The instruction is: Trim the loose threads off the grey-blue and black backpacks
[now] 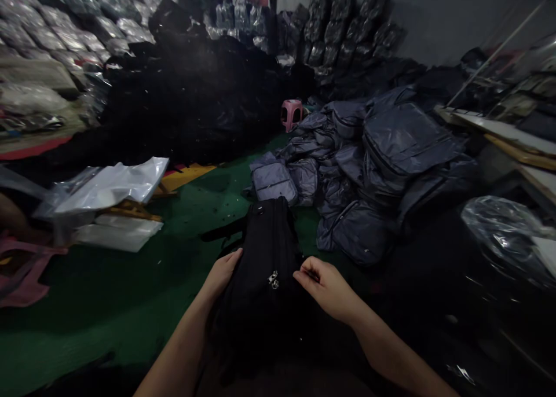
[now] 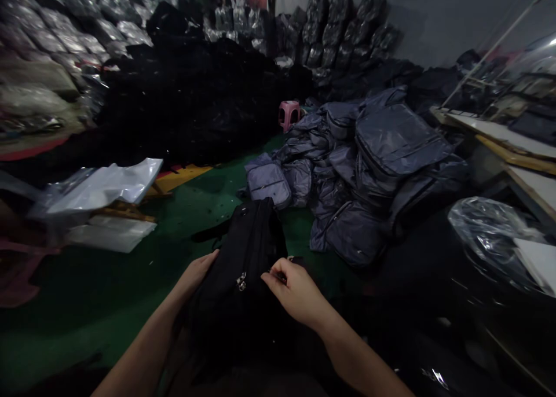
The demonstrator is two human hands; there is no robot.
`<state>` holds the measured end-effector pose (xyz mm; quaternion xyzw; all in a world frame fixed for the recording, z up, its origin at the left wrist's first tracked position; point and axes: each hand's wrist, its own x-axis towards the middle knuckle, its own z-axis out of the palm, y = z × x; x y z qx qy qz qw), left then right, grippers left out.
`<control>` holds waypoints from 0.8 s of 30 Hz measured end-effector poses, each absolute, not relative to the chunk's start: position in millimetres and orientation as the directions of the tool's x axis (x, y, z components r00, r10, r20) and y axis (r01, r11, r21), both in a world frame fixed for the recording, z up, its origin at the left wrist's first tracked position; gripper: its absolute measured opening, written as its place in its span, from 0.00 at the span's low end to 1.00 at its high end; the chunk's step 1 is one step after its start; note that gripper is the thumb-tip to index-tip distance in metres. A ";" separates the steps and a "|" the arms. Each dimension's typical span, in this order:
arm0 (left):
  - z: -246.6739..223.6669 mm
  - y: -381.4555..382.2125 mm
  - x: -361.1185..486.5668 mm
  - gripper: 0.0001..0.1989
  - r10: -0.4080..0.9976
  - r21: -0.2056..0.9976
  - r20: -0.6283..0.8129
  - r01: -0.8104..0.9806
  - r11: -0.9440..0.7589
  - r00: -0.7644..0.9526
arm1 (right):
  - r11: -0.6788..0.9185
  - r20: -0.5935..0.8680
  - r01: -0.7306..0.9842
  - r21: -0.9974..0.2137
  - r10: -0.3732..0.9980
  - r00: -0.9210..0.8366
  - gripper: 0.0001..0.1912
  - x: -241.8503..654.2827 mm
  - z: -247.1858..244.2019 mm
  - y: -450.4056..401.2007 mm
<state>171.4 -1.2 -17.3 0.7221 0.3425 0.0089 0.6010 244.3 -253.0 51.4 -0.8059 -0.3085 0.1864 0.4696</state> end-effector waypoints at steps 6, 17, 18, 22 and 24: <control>-16.8 -1.1 172.1 0.26 0.510 0.874 -0.403 0.485 -0.032 0.760 | -0.440 0.151 0.299 -0.847 0.341 0.928 0.13 260.0 40.0 -269.5; -22.5 -6.9 174.5 0.25 0.501 0.879 -0.415 0.476 0.006 0.760 | -0.374 -0.197 0.101 -0.922 0.678 0.708 0.21 243.4 36.9 -255.5; -23.5 -7.4 173.7 0.25 0.506 0.880 -0.414 0.475 0.010 0.757 | -0.351 -0.203 0.082 -0.933 0.699 0.685 0.21 244.3 35.3 -255.3; -24.8 -8.5 169.8 0.23 0.539 0.888 -0.399 0.459 0.026 0.742 | -0.312 -0.175 0.102 -0.945 0.741 0.648 0.20 248.2 26.0 -258.2; -24.1 -7.9 167.6 0.22 0.565 0.896 -0.385 0.443 0.038 0.730 | -0.305 -0.188 0.067 -0.950 0.730 0.657 0.20 248.8 20.3 -260.8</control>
